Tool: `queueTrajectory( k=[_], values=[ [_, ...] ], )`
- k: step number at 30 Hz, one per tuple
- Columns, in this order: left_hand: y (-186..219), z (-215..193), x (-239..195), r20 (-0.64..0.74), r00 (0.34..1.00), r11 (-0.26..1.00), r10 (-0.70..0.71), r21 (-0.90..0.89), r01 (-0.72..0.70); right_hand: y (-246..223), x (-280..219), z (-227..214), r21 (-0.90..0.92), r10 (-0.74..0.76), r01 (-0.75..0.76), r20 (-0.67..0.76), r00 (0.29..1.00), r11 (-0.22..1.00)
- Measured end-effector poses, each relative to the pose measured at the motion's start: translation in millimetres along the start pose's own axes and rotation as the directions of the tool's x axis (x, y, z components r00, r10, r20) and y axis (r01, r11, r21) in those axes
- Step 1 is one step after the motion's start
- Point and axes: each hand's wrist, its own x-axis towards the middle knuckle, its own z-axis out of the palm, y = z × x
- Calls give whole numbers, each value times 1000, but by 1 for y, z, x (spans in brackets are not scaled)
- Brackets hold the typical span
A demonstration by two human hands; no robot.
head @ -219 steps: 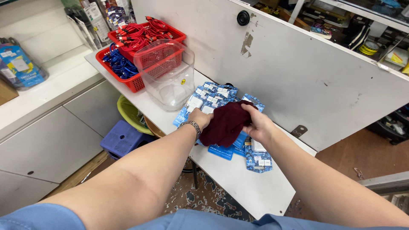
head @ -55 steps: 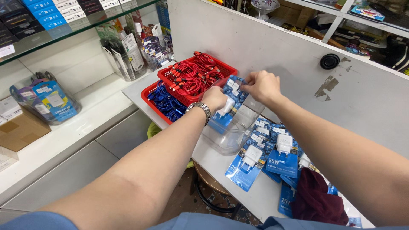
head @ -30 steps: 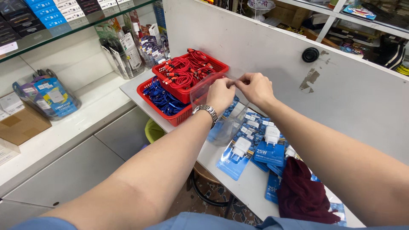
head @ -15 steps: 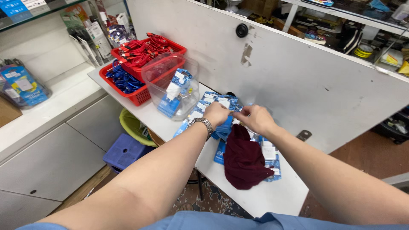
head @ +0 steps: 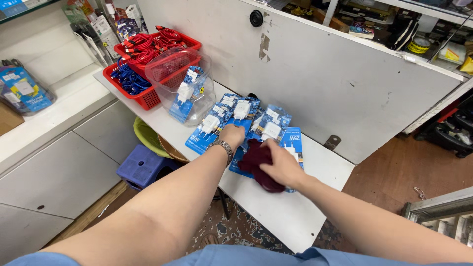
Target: The person wipes the plastic packaging of 25W power adapters with a maroon cloth, then places each cleaned package into a clear plastic container. The person repeats this process for multiple adapter packages, occasionally wiping the container itself.
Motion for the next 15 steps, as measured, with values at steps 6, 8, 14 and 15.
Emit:
queueTrajectory(
  k=[6,8,14,15],
  values=[
    [3,9,2,38,998,999,50,14,-51,11,29,-55,807,513,-227,-107,852,546],
    [6,22,8,84,995,997,47,53,-52,15,38,-57,775,580,-317,-78,811,547],
    [22,48,23,311,941,991,-135,20,135,34,52,-42,821,564,-322,1,826,471],
    [24,45,20,399,908,974,-124,-128,189,37,51,-44,828,554,-323,18,832,458]
  ],
)
